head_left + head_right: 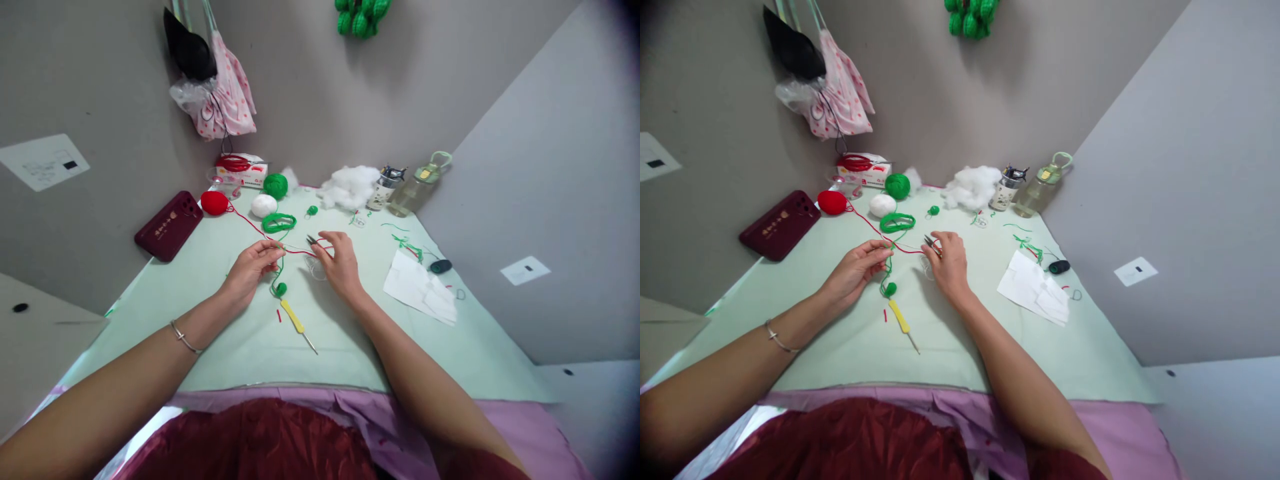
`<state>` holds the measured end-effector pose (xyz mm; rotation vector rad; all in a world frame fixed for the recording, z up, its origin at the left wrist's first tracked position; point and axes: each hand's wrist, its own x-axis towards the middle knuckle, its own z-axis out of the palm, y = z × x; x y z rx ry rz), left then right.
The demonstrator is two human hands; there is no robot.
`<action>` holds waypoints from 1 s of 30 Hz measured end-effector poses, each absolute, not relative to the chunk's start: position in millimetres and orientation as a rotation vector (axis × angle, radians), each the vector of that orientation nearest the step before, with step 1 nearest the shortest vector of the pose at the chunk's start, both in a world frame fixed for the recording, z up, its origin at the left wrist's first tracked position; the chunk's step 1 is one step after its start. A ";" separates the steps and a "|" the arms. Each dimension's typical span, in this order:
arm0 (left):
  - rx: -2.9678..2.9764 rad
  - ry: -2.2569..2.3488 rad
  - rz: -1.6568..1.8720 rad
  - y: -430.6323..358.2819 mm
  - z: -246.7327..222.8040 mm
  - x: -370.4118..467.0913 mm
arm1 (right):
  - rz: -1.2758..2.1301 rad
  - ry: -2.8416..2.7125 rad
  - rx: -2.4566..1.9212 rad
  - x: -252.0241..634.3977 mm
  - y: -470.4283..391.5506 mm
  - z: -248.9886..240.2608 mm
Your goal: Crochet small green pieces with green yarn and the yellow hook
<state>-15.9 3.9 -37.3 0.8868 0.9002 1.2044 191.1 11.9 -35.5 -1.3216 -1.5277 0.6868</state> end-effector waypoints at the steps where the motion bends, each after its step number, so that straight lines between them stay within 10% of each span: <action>1: 0.895 0.900 1.200 3.3 -37.3 -15.5 | 0.703 -1.546 -1.288 186.9 8.9 -35.1; 30: 1.159 1.065 1.270 9.2 -37.7 -17.2 | 1.404 -1.611 -1.179 155.6 -14.5 -27.8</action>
